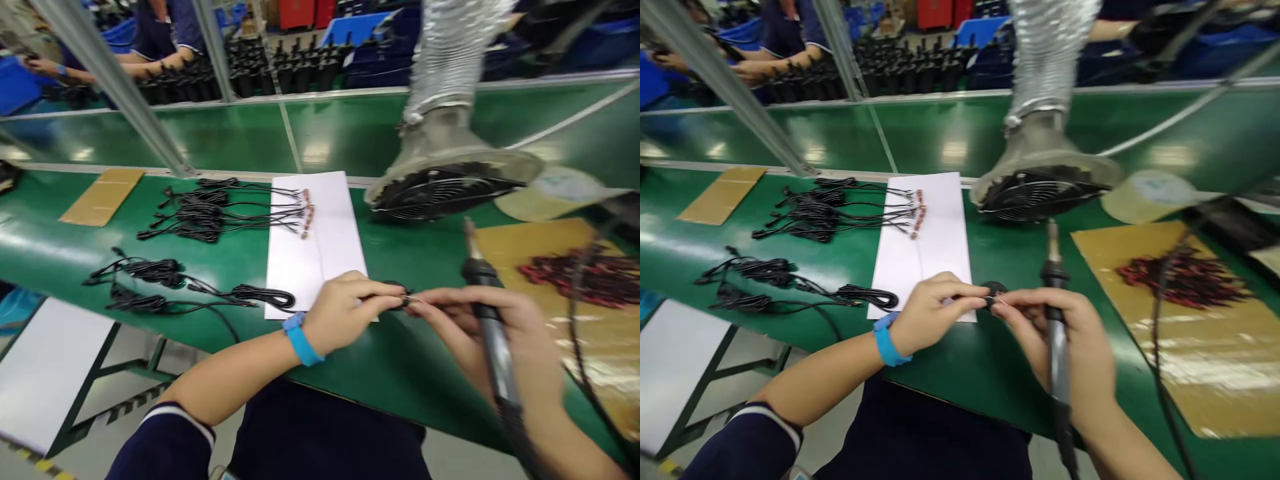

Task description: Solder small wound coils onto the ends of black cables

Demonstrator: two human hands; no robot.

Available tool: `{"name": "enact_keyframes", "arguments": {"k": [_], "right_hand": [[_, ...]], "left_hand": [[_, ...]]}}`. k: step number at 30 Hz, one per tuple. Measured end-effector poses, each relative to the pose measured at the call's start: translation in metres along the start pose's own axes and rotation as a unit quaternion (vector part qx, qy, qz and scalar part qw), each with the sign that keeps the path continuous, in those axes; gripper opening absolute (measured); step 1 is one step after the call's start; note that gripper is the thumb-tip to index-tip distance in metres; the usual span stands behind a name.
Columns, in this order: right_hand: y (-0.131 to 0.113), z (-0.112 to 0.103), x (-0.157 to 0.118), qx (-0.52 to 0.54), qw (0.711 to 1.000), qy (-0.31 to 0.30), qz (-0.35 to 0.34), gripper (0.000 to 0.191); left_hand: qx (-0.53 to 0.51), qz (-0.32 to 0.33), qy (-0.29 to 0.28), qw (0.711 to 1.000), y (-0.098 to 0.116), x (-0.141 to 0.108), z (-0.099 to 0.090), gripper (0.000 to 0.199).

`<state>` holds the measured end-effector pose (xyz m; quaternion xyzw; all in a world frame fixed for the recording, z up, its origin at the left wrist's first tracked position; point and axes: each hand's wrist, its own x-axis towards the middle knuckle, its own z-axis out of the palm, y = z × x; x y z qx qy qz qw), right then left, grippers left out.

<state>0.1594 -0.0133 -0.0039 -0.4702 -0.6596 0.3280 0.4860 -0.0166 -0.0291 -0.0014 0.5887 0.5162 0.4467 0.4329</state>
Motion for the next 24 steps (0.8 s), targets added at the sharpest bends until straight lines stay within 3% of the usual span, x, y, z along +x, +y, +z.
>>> {"name": "enact_keyframes", "arguments": {"k": [6,14,17,20,22,24], "right_hand": [[-0.006,0.011,-0.002,0.042,0.997,0.008,-0.058,0.027],[-0.003,0.012,-0.008,0.068,0.995,0.031,-0.064,0.031],[-0.002,0.014,-0.009,0.067,0.996,0.040,-0.046,0.031],[-0.003,0.015,-0.009,0.087,0.995,0.038,-0.033,0.032],[-0.004,0.014,-0.007,0.106,0.993,0.041,-0.017,0.032],[-0.005,0.013,-0.006,0.114,0.992,0.044,-0.002,0.032]], "left_hand": [[-0.009,-0.028,0.016,0.999,0.007,0.002,-0.001,0.012],[0.056,0.070,-0.013,0.996,0.001,0.000,0.003,0.019],[0.071,0.076,-0.030,0.994,0.001,-0.001,0.004,0.021],[0.049,0.022,-0.045,0.998,0.007,0.002,0.003,0.018],[-0.011,-0.071,-0.078,0.994,0.012,0.007,0.001,0.015],[-0.092,-0.181,-0.127,0.971,0.016,0.015,-0.001,0.021]]}}
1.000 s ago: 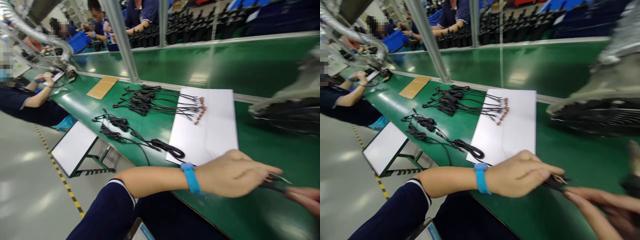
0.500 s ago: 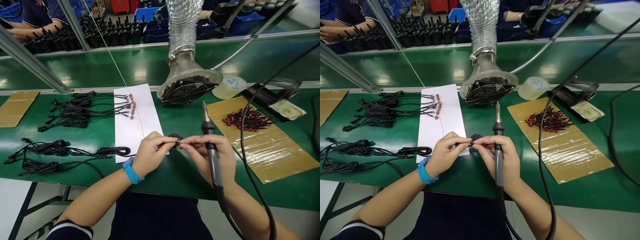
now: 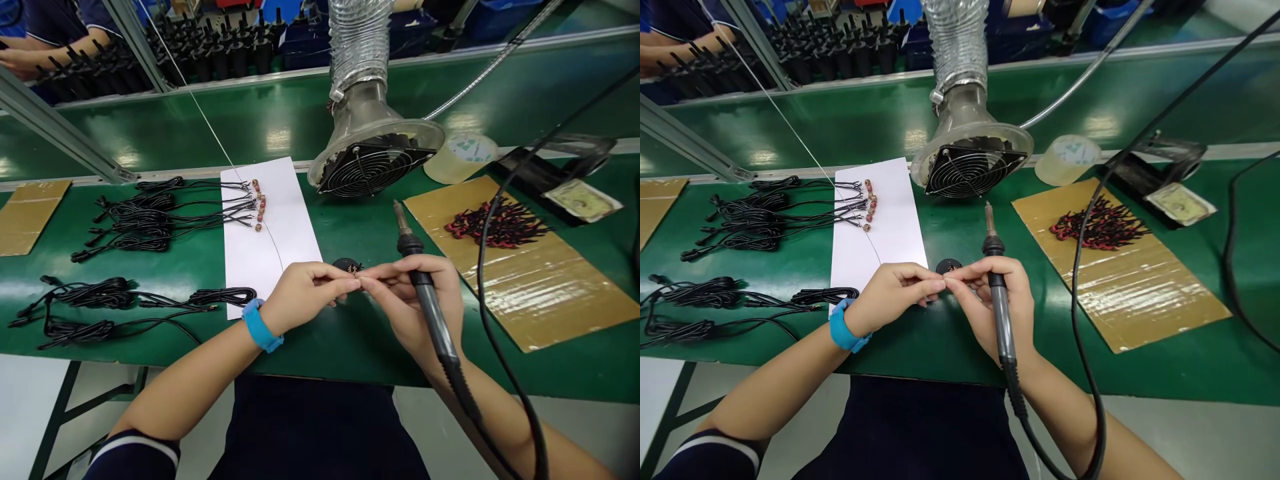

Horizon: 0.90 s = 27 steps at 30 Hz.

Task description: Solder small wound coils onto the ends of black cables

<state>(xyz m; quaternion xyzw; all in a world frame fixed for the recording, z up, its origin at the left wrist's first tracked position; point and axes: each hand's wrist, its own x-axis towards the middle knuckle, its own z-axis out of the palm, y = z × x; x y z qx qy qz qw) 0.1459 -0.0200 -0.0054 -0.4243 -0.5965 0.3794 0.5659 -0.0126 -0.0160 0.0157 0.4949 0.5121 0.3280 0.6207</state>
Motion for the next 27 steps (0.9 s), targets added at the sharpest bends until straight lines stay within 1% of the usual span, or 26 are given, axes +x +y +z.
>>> {"name": "enact_keyframes", "arguments": {"k": [2,4,6,8,12,14,16,20,27], "right_hand": [[0.000,-0.002,0.000,-0.017,1.000,-0.005,0.003,0.031],[0.002,-0.006,0.000,-0.059,0.998,-0.020,-0.004,0.028],[0.004,-0.011,-0.001,-0.106,0.993,-0.030,-0.031,0.027],[0.005,-0.015,-0.001,-0.145,0.986,-0.034,-0.078,0.031],[0.007,-0.021,0.002,-0.161,0.967,-0.090,-0.177,0.036],[0.008,-0.021,0.004,-0.164,0.961,-0.104,-0.198,0.037],[0.008,-0.020,0.004,-0.171,0.962,-0.098,-0.190,0.037],[0.010,-0.017,0.001,-0.156,0.974,-0.093,-0.134,0.035],[0.012,-0.018,-0.002,-0.142,0.985,-0.068,-0.076,0.033]], "left_hand": [[-0.058,-0.070,-0.047,0.995,0.004,0.005,-0.002,0.027],[-0.075,-0.089,-0.064,0.991,0.006,0.009,-0.003,0.029],[-0.084,-0.088,-0.059,0.991,0.005,0.011,-0.003,0.028],[-0.097,-0.091,-0.042,0.990,0.004,0.011,-0.001,0.027],[-0.104,-0.095,-0.023,0.990,0.002,0.010,0.001,0.028],[-0.099,-0.090,-0.024,0.991,0.000,0.010,0.001,0.029],[-0.095,-0.086,-0.024,0.992,-0.002,0.011,0.000,0.030],[-0.093,-0.081,-0.017,0.992,-0.005,0.011,-0.001,0.033],[-0.071,-0.062,-0.027,0.995,-0.005,0.010,-0.001,0.026]]}}
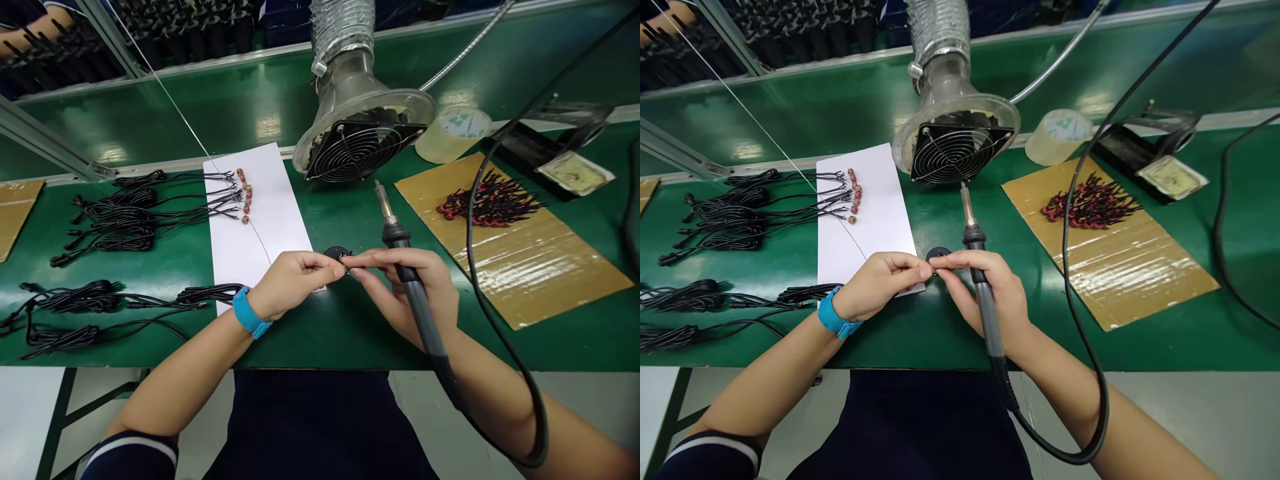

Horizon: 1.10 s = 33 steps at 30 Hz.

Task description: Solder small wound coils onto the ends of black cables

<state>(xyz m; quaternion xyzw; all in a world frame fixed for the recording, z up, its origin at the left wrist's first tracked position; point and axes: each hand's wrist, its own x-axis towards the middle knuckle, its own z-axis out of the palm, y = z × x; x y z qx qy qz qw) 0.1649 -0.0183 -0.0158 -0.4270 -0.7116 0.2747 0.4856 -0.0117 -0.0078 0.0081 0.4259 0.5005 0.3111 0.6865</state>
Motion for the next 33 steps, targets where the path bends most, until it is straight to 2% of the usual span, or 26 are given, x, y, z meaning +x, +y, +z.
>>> {"name": "enact_keyframes", "arguments": {"k": [3,8,12,14,17,22,26,31,33], "right_hand": [[0.002,-0.003,0.003,-0.011,1.000,-0.017,0.013,0.030],[0.006,-0.010,0.010,0.017,0.995,-0.092,-0.031,0.029],[0.007,-0.011,0.020,-0.014,0.994,-0.101,-0.033,0.022],[0.007,-0.008,0.026,0.006,0.995,-0.091,-0.046,0.020],[0.008,0.000,0.035,0.048,0.994,-0.073,-0.063,0.020],[0.010,0.004,0.042,0.093,0.992,-0.064,-0.052,0.024],[0.012,-0.001,0.039,0.108,0.990,-0.071,-0.063,0.028],[0.017,-0.016,0.026,0.039,0.997,-0.063,-0.018,0.015],[0.018,-0.022,0.019,0.031,0.998,-0.060,-0.015,0.019]], "left_hand": [[0.012,-0.001,-0.012,1.000,0.001,-0.001,-0.001,0.027],[0.033,0.000,-0.035,0.999,0.003,-0.002,-0.003,0.026],[0.013,-0.003,-0.040,0.999,0.004,0.001,-0.004,0.030],[-0.004,0.000,-0.023,1.000,0.006,0.002,-0.005,0.033],[0.025,0.027,0.016,0.999,0.011,0.004,-0.006,0.033],[0.047,0.062,0.007,0.997,0.016,0.006,-0.005,0.023],[0.047,0.071,0.024,0.996,0.011,0.009,-0.001,0.018],[0.103,0.068,0.102,0.987,-0.005,0.013,0.004,0.014],[0.138,0.061,0.132,0.980,-0.012,0.015,0.006,0.012]]}}
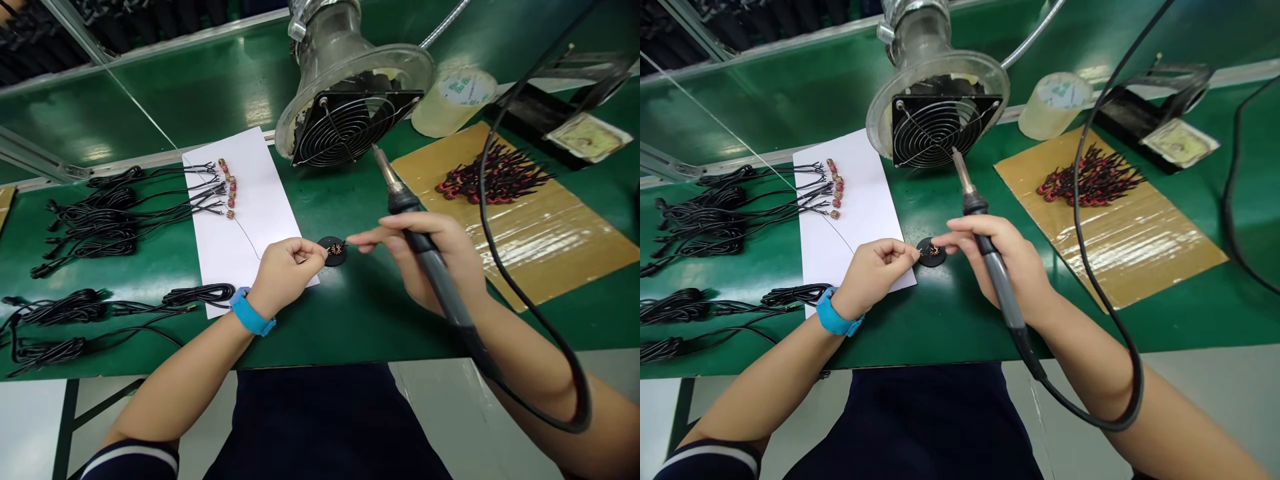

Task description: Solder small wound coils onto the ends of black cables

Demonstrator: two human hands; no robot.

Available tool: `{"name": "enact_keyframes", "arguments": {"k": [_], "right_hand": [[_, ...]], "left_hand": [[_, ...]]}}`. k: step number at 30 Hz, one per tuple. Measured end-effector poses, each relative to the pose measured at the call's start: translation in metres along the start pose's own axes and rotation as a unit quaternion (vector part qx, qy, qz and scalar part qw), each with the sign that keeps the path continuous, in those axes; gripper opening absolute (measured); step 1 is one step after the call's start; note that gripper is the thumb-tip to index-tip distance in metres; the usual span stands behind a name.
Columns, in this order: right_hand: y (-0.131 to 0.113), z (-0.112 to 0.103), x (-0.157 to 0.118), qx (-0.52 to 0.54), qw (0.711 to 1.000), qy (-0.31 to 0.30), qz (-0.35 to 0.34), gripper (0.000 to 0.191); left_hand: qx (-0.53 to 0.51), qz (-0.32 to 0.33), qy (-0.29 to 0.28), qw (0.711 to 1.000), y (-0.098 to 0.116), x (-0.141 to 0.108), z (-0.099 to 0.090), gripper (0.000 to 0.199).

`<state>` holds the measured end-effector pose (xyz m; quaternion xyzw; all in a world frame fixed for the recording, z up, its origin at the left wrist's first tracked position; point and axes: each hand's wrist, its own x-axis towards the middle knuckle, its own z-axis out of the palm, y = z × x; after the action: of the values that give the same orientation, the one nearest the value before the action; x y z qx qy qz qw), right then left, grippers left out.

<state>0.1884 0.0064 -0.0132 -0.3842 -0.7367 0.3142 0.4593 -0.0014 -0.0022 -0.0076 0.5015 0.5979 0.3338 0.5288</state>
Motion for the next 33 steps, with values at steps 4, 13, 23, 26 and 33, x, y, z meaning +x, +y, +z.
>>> {"name": "enact_keyframes", "arguments": {"k": [4,13,23,26,33], "right_hand": [[-0.001,-0.008,-0.016,-0.062,0.997,0.030,-0.039,0.037],[-0.005,-0.012,-0.031,-0.153,0.973,0.089,-0.151,0.038],[-0.014,-0.009,-0.020,-0.117,0.981,0.021,-0.156,0.025],[-0.015,-0.009,-0.018,-0.132,0.977,0.033,-0.164,0.020],[-0.013,-0.008,-0.017,-0.117,0.976,0.033,-0.179,0.022]], "left_hand": [[0.051,0.001,0.040,0.998,-0.004,-0.002,0.006,0.010],[0.076,-0.001,0.064,0.995,-0.001,-0.002,0.014,0.010],[0.085,0.016,0.056,0.995,-0.001,-0.002,0.016,0.011],[0.087,0.020,0.053,0.995,0.000,-0.002,0.016,0.011],[0.082,0.023,0.048,0.995,-0.001,-0.003,0.016,0.011]]}}
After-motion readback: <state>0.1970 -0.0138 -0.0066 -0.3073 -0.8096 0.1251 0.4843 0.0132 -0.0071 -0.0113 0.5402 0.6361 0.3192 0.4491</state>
